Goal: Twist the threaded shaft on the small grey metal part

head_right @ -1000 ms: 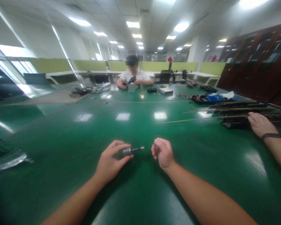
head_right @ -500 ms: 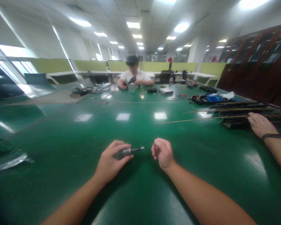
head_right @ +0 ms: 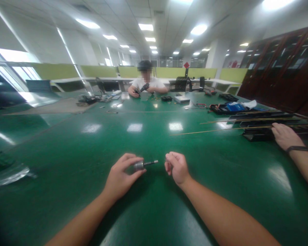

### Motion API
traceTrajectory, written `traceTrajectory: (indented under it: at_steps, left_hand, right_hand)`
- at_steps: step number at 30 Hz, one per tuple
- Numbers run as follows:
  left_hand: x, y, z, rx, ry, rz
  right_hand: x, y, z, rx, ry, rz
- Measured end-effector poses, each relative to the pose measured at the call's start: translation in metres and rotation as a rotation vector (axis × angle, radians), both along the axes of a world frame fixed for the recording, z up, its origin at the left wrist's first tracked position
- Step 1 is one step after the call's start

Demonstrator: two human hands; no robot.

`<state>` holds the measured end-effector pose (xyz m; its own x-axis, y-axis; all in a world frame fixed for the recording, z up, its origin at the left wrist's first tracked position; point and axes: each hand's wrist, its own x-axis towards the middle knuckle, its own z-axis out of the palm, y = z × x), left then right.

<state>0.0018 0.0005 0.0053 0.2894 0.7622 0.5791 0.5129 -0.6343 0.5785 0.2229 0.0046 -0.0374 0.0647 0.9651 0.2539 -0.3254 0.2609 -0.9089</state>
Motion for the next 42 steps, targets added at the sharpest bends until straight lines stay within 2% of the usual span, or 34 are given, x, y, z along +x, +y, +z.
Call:
traceTrajectory:
  at_steps: [22,42]
  left_hand:
    - [0.0007,-0.0012,0.0013,-0.002,0.016,0.018]
    - [0.0020,-0.0021,0.0019,0.001,0.036,0.003]
  right_hand:
    - [-0.0003,-0.0028,0.0043,-0.029,-0.011,0.039]
    - [-0.0035,-0.0067,0.0067,-0.097,-0.252,0.092]
